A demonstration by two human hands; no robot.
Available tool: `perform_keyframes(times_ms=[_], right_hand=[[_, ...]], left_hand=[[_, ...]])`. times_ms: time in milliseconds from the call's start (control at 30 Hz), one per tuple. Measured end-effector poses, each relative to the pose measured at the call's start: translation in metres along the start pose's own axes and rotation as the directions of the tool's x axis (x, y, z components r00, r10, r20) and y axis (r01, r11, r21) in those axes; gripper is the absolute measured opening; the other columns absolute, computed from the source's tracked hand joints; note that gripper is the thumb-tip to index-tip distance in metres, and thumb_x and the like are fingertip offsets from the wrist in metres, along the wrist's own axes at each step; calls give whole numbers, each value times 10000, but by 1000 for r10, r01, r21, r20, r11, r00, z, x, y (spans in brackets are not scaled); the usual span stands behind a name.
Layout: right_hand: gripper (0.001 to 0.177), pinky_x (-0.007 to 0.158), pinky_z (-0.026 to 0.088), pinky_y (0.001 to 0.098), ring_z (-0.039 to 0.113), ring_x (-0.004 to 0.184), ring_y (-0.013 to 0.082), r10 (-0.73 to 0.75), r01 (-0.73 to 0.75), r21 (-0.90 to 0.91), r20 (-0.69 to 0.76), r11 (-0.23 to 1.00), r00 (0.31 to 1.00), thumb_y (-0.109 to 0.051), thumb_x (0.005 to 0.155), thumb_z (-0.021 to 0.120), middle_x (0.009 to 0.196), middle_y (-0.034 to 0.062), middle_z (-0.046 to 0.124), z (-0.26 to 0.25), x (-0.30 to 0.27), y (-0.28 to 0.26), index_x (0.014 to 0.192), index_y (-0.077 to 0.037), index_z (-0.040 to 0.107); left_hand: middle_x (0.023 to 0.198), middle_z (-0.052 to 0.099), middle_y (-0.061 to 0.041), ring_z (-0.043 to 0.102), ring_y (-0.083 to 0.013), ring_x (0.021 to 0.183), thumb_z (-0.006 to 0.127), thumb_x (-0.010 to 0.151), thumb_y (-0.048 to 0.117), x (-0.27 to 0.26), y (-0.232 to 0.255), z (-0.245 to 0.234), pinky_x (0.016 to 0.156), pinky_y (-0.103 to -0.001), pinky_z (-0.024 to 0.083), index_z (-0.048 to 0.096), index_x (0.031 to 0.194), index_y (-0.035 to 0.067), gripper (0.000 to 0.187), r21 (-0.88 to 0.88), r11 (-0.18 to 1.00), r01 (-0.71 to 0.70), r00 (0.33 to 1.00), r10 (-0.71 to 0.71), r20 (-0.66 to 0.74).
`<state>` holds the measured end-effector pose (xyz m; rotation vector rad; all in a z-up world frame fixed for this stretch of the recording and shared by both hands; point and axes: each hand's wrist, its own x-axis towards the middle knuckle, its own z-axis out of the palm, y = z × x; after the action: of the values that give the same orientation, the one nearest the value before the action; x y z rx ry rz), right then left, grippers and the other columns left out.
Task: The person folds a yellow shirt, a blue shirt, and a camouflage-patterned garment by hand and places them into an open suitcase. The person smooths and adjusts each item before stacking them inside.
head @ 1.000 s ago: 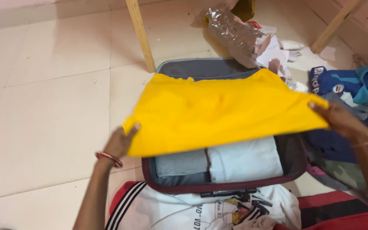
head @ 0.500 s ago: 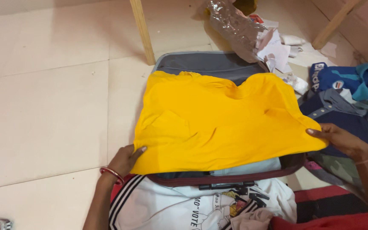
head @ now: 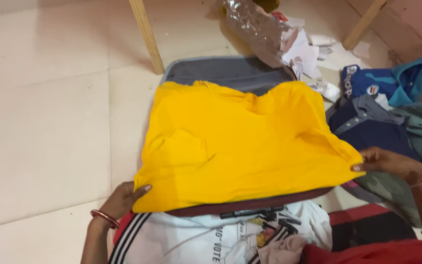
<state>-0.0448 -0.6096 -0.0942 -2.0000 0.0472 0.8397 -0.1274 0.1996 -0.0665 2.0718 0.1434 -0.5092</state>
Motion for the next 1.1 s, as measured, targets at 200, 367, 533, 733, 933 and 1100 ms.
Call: perform_keyframes(times_ms=[200,367,533,733,933,1100], right_hand=[[261,827,486,301,601,883,92,-159,214,201,-258,956,953,-231,974,698,957,-9,718,7,5,-15,1112,-20,764],[207,962,498,334,618,1003,128,-241,483,491,-476,725,846,-239,1012,649,1095,-7,669,-21,-4,-105,1168,-105,669],[231,1017,431,365,561,1057,146,-431,662,342,-549,667,717,-313,1139,653,1160,15,622,-41,-13,-224,1179,-86,625],[370,1184,433,394,590,1283,181,-581,787,284,-548,548,602,-277,1104,602,1330,65,630,-44,-54,-245,1375,-25,604],[243,826,371,296,541,876,139,-147,413,409,-543,814,827,-208,1092,667,1068,77,659,-63,-21,-100,1155,26,693],[210,821,528,327,680,809,155,-39,56,63,-240,996,970,-91,893,753,896,118,801,-35,-11,13,1054,40,783]], left_hand=[[816,750,53,633,-37,767,647,945,395,13,7,-3,706,-216,508,739,938,41,365,-282,919,-276,960,253,-116],[700,587,-20,493,-113,640,643,1020,346,67,61,-50,573,-308,425,677,872,-11,389,-82,941,-328,874,269,-404],[806,604,2,535,-88,703,706,1043,295,97,165,-106,628,-272,479,618,887,31,320,-262,825,-501,750,264,-606],[894,607,4,579,-85,793,695,1103,193,38,192,-125,726,-251,525,607,928,40,249,-351,581,-734,644,434,-630],[828,679,7,610,-85,774,680,953,238,20,96,-82,790,-254,525,649,866,41,217,-349,854,-386,873,216,-437],[745,571,-88,485,-164,710,731,1009,315,14,22,-29,691,-353,449,702,846,-110,456,-34,999,-38,984,31,-173]])
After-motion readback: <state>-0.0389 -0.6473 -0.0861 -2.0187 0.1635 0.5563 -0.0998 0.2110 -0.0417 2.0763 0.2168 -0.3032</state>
